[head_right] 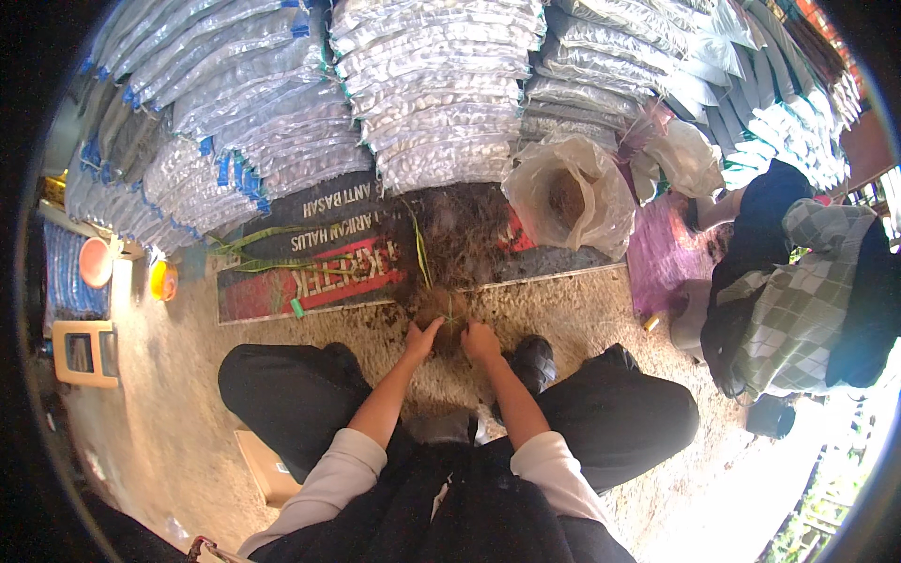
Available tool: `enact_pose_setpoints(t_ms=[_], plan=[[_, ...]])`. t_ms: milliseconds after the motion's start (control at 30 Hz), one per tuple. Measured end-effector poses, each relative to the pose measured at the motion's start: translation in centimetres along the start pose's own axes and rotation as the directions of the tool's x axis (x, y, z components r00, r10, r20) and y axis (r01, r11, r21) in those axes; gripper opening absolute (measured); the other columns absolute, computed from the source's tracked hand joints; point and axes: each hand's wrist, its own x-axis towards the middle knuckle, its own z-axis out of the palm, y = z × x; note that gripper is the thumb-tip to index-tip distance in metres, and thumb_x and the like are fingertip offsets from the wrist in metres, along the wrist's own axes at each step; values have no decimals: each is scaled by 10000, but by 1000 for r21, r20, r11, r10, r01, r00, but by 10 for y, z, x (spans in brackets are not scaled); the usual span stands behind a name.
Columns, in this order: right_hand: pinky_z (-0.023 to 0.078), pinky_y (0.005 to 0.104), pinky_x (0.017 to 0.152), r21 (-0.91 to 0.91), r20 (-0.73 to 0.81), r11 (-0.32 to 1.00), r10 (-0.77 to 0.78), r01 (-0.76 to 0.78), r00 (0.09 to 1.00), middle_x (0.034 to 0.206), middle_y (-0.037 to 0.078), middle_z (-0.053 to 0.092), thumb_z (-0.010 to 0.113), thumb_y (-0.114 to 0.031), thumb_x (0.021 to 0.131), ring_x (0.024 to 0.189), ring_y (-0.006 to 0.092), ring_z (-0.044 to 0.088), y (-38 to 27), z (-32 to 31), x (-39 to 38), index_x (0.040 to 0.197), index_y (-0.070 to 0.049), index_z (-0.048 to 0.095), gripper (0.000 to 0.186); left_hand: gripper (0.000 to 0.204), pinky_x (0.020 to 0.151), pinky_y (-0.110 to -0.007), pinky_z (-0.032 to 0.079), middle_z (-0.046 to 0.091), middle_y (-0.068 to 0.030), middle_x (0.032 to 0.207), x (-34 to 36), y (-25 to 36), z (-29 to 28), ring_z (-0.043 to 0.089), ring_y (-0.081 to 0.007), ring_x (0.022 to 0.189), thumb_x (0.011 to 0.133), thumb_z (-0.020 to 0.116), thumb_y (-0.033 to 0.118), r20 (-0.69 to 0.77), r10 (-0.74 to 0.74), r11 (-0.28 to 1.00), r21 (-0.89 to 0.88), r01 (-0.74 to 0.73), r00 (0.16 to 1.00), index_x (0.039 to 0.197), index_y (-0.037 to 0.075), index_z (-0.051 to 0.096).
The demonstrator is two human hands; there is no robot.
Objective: The person sits on the floor and ties the root ball of a small potted plant with green string. They wrap the string around the roots multiple times, adjust the tension, and secure the bundle before placing it aside.
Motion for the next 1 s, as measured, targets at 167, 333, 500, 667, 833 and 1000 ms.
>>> enact_pose_setpoints(t_ms=[167,333,500,667,833,1000], plan=[[482,429,678,103,116,989,96,-109,989,876,200,603,488,-162,818,769,332,588,1,-1,2,1127,-3,494,348,1064,917,-438,382,321,-194,1291,11,0,14,394,-336,1137,621,631,613,-38,66,998,13,-66,997,1330,-9,139],[478,428,660,149,64,986,60,-69,996,824,199,605,482,-155,819,744,323,590,7,-2,-2,1143,8,481,363,943,894,-431,405,448,-163,1183,10,2,15,462,-304,1063,585,687,581,33,44,998,-49,-43,998,1245,3,341],[467,414,626,177,36,984,-8,2,999,747,194,596,473,-150,827,658,308,575,12,-5,-10,1153,22,470,368,910,899,-437,396,455,-144,1179,-16,12,13,458,-293,1067,573,716,543,35,-38,982,-186,44,999,1232,21,369],[441,400,594,234,-92,960,-139,157,986,698,204,577,475,-146,830,598,306,557,1,-14,-27,1100,41,498,330,963,962,-459,312,369,-143,1263,-18,2,7,361,-286,1163,557,726,529,27,-30,922,-386,38,999,1279,43,312],[423,400,570,311,-309,889,-239,336,920,686,209,567,489,-124,812,602,309,562,-13,-38,-35,942,53,503,220,1040,1010,-466,215,242,-139,1356,-45,19,-17,234,-288,1252,555,700,568,96,36,847,-532,21,995,1335,70,226],[411,417,573,368,-403,795,-331,482,853,689,236,545,515,-116,790,645,393,539,-32,-79,-57,924,32,490,201,1040,1005,-494,182,211,-128,1378,-80,48,-49,163,-290,1282,558,686,581,42,104,816,-575,-61,994,1346,89,218]])
